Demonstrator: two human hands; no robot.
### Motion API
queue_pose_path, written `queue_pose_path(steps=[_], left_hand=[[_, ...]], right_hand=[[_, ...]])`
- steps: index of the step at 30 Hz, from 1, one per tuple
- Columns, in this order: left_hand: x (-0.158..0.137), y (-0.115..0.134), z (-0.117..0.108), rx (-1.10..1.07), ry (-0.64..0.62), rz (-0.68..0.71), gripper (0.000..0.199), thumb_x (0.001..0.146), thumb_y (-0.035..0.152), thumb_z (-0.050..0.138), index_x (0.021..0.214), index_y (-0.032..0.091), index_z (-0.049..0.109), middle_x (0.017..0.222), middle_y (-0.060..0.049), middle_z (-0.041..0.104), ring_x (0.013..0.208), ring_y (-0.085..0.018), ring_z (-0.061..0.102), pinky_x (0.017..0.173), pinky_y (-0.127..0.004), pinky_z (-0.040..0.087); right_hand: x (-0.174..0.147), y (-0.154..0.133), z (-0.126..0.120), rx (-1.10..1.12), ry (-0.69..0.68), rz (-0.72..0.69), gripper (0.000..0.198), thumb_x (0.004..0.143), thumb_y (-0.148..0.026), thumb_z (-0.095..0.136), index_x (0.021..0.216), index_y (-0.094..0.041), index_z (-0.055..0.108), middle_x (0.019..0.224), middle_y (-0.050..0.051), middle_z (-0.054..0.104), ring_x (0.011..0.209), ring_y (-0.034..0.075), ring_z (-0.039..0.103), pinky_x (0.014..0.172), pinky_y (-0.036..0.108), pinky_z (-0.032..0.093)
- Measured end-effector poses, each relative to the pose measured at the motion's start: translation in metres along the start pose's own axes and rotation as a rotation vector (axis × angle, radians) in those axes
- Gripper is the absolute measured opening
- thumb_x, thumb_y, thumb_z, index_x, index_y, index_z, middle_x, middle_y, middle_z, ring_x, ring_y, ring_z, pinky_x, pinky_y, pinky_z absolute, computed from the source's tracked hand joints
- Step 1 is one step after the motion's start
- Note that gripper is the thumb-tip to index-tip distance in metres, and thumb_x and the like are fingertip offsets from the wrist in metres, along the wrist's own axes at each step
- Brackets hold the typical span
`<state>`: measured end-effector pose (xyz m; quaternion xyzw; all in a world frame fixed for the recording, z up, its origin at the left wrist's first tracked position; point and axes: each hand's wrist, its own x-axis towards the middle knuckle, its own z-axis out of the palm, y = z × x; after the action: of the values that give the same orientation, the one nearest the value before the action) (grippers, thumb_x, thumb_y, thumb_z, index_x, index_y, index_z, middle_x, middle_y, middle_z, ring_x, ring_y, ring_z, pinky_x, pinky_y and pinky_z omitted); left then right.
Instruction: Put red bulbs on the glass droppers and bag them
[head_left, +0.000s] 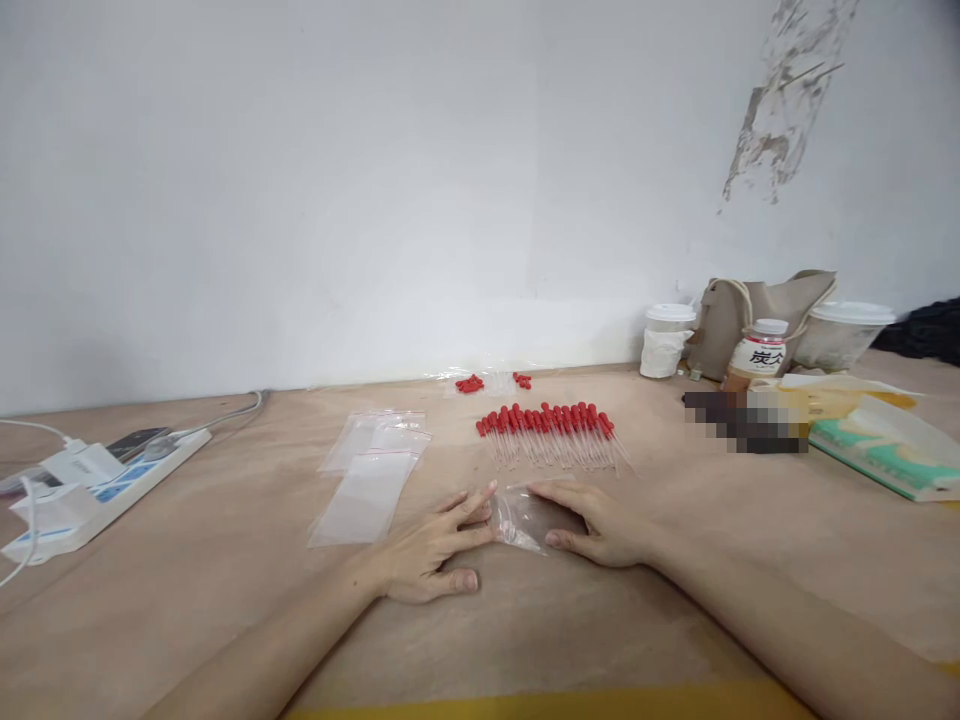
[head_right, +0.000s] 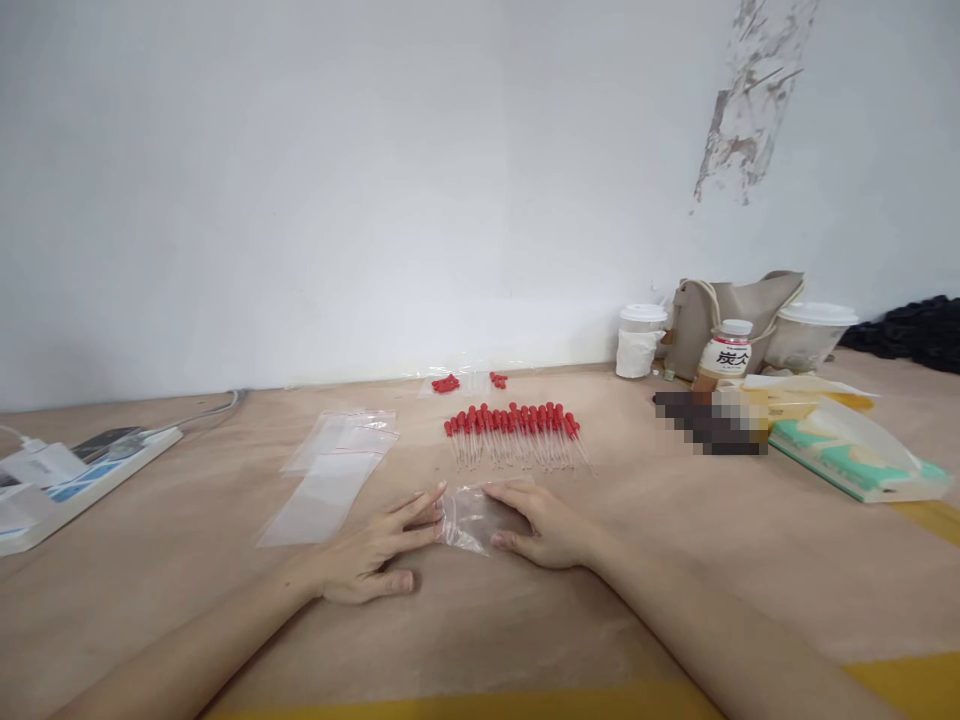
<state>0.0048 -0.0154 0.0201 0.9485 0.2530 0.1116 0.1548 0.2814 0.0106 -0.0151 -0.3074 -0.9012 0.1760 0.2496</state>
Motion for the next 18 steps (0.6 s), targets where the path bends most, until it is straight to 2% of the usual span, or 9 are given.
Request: queue_pose_path(steps=[2,4,7,9,10,12,15,18], left_hand=[[-0.002,-0.001,0.002,-0.032,0.005,0.004,0.048,0.081,0.036,0.048,0.128,0.032,0.036,0.143,0.000,0.006,0.122,-0.025,0.033,0.103,-0.041,0.021],[-0.004,-0.002,0.004,-0.073,0.043,-0.030,0.040,0.083,0.036,0.045,0.123,0.029,0.045,0.143,-0.001,0.012,0.119,-0.024,0.038,0.100,-0.039,0.027],[-0.003,-0.006,0.006,-0.123,0.228,-0.170,0.031,0.086,0.034,0.038,0.104,0.023,0.061,0.130,-0.005,0.042,0.110,-0.021,0.047,0.094,-0.034,0.035],[0.004,-0.016,0.005,-0.149,0.370,-0.321,0.029,0.085,0.034,0.039,0.089,0.020,0.065,0.106,-0.006,0.060,0.096,-0.019,0.055,0.085,-0.031,0.041],[0.010,-0.023,0.004,-0.165,0.424,-0.407,0.025,0.083,0.034,0.043,0.084,0.020,0.064,0.094,-0.005,0.063,0.087,-0.018,0.058,0.080,-0.029,0.044],[0.028,-0.041,-0.001,-0.224,0.485,-0.609,0.017,0.076,0.032,0.054,0.083,0.019,0.062,0.083,-0.003,0.065,0.076,-0.016,0.059,0.071,-0.026,0.046],[0.064,-0.075,-0.010,-0.227,0.543,-0.753,0.021,0.073,0.027,0.058,0.090,0.016,0.058,0.083,-0.004,0.063,0.077,-0.018,0.059,0.071,-0.027,0.045],[0.101,-0.105,-0.018,-0.261,0.530,-0.911,0.026,0.077,0.029,0.056,0.095,0.012,0.056,0.084,-0.007,0.062,0.077,-0.020,0.059,0.068,-0.031,0.046]], right_hand=[[0.000,0.001,0.001,-0.022,-0.008,0.006,0.055,0.079,-0.042,0.048,0.128,-0.020,0.037,0.127,0.011,0.044,0.116,0.023,0.040,0.095,0.041,0.034],[0.000,0.000,0.001,-0.041,-0.034,0.007,0.054,0.080,-0.043,0.046,0.128,-0.019,0.037,0.129,0.011,0.041,0.118,0.022,0.037,0.097,0.041,0.032],[-0.001,-0.002,0.000,-0.067,-0.055,0.030,0.053,0.080,-0.045,0.045,0.126,-0.020,0.042,0.130,0.011,0.040,0.118,0.023,0.036,0.097,0.041,0.031],[0.000,-0.003,0.000,-0.082,-0.048,0.052,0.052,0.079,-0.047,0.046,0.124,-0.021,0.044,0.128,0.010,0.042,0.118,0.024,0.037,0.097,0.042,0.031],[0.000,-0.003,0.000,-0.088,-0.042,0.059,0.052,0.079,-0.048,0.046,0.123,-0.021,0.045,0.128,0.010,0.042,0.117,0.024,0.037,0.097,0.042,0.031],[0.000,-0.004,0.001,-0.098,-0.035,0.066,0.053,0.078,-0.049,0.046,0.123,-0.021,0.045,0.127,0.010,0.043,0.117,0.024,0.037,0.096,0.042,0.031],[0.001,-0.004,0.001,-0.103,-0.031,0.069,0.053,0.078,-0.050,0.046,0.123,-0.021,0.046,0.127,0.010,0.044,0.116,0.023,0.038,0.096,0.041,0.032],[0.001,-0.004,0.001,-0.104,-0.024,0.080,0.052,0.078,-0.050,0.046,0.122,-0.021,0.047,0.127,0.009,0.044,0.116,0.023,0.039,0.096,0.041,0.032]])
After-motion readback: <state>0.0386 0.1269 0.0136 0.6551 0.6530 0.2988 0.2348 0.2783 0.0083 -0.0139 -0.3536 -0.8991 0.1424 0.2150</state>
